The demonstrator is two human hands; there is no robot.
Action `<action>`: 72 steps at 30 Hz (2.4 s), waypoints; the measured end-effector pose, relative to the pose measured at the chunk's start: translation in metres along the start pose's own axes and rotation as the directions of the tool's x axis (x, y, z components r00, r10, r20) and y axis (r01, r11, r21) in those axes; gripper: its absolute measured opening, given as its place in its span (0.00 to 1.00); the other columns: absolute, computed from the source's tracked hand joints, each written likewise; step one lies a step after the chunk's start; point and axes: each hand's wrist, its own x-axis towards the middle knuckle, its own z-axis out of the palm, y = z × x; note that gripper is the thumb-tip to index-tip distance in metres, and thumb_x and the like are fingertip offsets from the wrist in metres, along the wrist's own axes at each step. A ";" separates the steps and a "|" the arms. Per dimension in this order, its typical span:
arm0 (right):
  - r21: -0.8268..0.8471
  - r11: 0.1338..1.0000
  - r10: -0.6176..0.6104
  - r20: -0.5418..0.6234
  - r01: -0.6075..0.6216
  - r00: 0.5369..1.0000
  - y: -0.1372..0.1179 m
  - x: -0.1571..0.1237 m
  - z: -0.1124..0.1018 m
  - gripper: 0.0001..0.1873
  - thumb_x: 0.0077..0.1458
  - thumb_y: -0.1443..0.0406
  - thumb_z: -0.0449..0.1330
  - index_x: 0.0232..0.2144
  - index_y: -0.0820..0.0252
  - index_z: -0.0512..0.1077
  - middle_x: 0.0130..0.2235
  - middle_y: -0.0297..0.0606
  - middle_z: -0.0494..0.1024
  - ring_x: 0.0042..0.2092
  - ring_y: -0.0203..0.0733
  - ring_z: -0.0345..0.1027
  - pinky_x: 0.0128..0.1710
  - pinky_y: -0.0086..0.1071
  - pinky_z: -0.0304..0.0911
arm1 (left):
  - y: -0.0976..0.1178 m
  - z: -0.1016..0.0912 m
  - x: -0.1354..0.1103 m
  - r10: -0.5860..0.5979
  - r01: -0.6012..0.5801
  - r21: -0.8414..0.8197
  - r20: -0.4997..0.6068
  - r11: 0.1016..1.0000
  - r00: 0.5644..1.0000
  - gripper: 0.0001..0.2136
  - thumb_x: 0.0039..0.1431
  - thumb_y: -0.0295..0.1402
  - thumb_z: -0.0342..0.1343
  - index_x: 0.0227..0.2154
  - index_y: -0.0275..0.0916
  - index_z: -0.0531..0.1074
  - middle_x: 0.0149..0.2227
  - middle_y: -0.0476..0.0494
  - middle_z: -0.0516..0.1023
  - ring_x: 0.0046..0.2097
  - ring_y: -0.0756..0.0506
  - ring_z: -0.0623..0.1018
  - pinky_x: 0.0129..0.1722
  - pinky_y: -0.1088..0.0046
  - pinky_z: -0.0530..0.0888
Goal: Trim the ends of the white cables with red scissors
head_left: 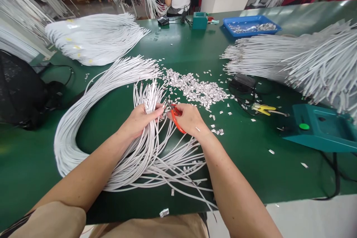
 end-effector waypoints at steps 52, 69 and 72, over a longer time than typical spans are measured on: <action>0.752 0.658 -0.109 0.039 0.042 0.993 -0.001 0.004 0.000 0.12 0.44 0.56 0.67 0.28 0.58 0.78 0.31 0.35 0.76 0.33 0.36 0.66 0.41 0.36 0.63 | 0.010 0.002 -0.002 0.113 -0.130 0.042 0.291 0.991 0.950 0.16 0.55 0.44 0.60 0.22 0.37 0.70 0.24 0.49 0.68 0.27 0.50 0.67 0.31 0.71 0.65; 0.781 0.624 0.118 -0.137 0.034 0.984 -0.008 0.003 0.011 0.15 0.43 0.53 0.66 0.23 0.59 0.73 0.26 0.32 0.72 0.31 0.35 0.63 0.37 0.32 0.60 | 0.004 0.006 -0.005 0.140 -0.120 0.266 -0.058 0.957 0.988 0.10 0.51 0.40 0.63 0.30 0.38 0.75 0.21 0.53 0.70 0.26 0.50 0.69 0.31 0.73 0.65; 0.751 0.660 0.061 -0.060 0.005 0.996 -0.008 0.002 0.009 0.13 0.40 0.56 0.66 0.24 0.61 0.75 0.26 0.31 0.73 0.32 0.36 0.64 0.37 0.32 0.60 | 0.005 0.001 -0.004 0.079 -0.079 0.218 0.006 0.973 0.997 0.12 0.50 0.40 0.65 0.33 0.38 0.77 0.25 0.51 0.74 0.29 0.49 0.72 0.35 0.72 0.68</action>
